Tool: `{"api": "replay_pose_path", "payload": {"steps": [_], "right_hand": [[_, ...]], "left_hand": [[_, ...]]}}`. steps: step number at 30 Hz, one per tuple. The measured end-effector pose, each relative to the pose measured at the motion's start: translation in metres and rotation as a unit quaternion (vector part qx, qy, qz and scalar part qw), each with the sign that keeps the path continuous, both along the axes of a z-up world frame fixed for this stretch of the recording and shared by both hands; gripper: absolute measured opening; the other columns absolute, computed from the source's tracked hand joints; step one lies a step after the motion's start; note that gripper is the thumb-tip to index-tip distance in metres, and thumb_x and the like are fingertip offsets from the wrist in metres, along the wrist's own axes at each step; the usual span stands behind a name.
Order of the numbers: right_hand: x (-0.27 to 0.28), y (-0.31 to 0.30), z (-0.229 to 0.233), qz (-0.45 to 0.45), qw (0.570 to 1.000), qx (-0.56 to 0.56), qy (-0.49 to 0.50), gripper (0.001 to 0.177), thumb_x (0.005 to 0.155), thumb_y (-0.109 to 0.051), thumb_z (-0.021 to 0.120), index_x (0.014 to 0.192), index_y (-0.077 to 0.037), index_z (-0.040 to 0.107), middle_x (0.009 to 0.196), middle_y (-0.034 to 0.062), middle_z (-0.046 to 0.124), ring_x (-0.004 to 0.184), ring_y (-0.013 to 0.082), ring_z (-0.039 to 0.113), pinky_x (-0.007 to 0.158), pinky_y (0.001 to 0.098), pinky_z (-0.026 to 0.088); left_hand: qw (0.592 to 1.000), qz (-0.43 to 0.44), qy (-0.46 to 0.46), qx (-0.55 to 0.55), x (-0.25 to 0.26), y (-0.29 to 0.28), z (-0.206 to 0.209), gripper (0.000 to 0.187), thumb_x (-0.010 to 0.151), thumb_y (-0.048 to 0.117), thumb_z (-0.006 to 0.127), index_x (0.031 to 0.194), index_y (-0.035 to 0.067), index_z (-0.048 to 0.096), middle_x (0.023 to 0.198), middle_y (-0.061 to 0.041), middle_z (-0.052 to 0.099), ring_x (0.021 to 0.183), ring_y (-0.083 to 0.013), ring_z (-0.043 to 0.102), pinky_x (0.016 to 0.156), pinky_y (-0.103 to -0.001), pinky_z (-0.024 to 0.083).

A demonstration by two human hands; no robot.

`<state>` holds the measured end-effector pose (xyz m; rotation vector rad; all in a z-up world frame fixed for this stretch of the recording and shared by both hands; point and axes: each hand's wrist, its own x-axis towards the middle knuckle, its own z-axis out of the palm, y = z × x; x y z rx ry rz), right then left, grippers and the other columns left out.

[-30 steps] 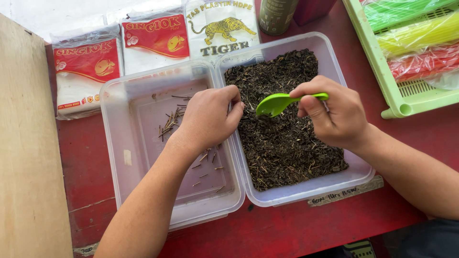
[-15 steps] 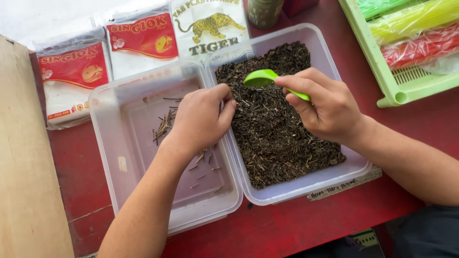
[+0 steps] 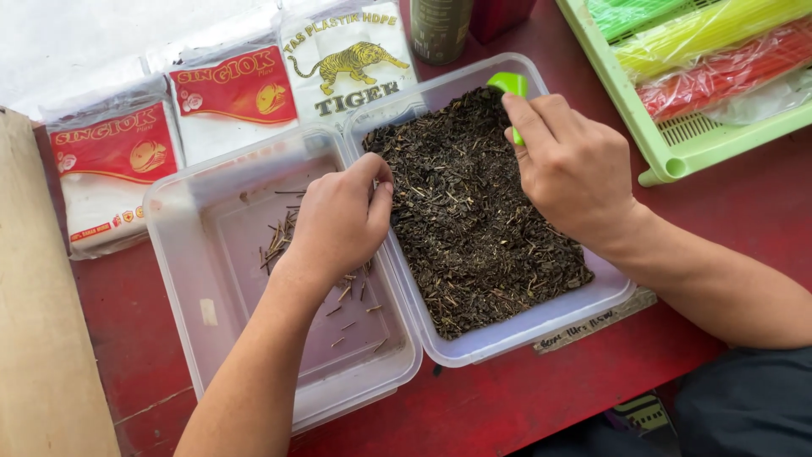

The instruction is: Sorting tea leaves by manually removing stems and using a spoon to sift through the container

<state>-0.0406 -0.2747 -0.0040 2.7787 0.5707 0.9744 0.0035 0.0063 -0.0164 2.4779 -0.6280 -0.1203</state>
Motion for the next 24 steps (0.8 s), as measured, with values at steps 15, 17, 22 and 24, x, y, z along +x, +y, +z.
{"api": "replay_pose_path", "payload": {"steps": [15, 17, 22, 24], "right_hand": [[0.027, -0.010, -0.005, 0.048, 0.978, 0.144, 0.139, 0.021, 0.111, -0.006, 0.058, 0.127, 0.005, 0.066, 0.099, 0.0189, 0.063, 0.077, 0.0334, 0.061, 0.063, 0.0414, 0.051], [0.035, -0.010, -0.006, 0.062, 0.970, 0.176, 0.158, 0.025, 0.113, -0.008, 0.055, 0.126, 0.009, 0.066, 0.102, 0.0229, 0.064, 0.080, 0.0361, 0.063, 0.066, 0.0438, 0.053], [0.035, -0.006, -0.003, 0.090, 0.948, 0.239, 0.188, 0.028, 0.112, -0.007, 0.053, 0.125, 0.014, 0.066, 0.111, 0.0281, 0.069, 0.096, 0.0398, 0.066, 0.084, 0.0474, 0.053], [0.032, -0.003, -0.002, 0.090, 0.930, 0.281, 0.217, 0.030, 0.108, -0.004, 0.051, 0.125, 0.017, 0.066, 0.117, 0.0311, 0.070, 0.106, 0.0415, 0.067, 0.096, 0.0483, 0.053]], "left_hand": [[1.000, -0.009, -0.012, -0.008, -0.001, -0.002, 0.002, 0.013, 0.091, 0.020, 0.050, 0.091, 0.013, 0.061, 0.073, -0.012, 0.070, 0.071, -0.0434, 0.064, 0.070, -0.054, 0.046], [1.000, -0.008, -0.011, -0.008, 0.000, -0.003, 0.000, 0.013, 0.091, 0.020, 0.050, 0.091, 0.013, 0.061, 0.074, -0.013, 0.071, 0.072, -0.0445, 0.064, 0.070, -0.055, 0.046], [1.000, -0.002, -0.003, 0.000, -0.002, -0.004, 0.003, 0.014, 0.090, 0.020, 0.050, 0.091, 0.013, 0.062, 0.074, -0.014, 0.071, 0.071, -0.0444, 0.064, 0.069, -0.055, 0.046], [1.000, -0.001, 0.003, 0.010, -0.002, -0.005, 0.007, 0.015, 0.091, 0.020, 0.050, 0.092, 0.012, 0.062, 0.077, -0.013, 0.072, 0.071, -0.0437, 0.064, 0.068, -0.055, 0.046]]}}
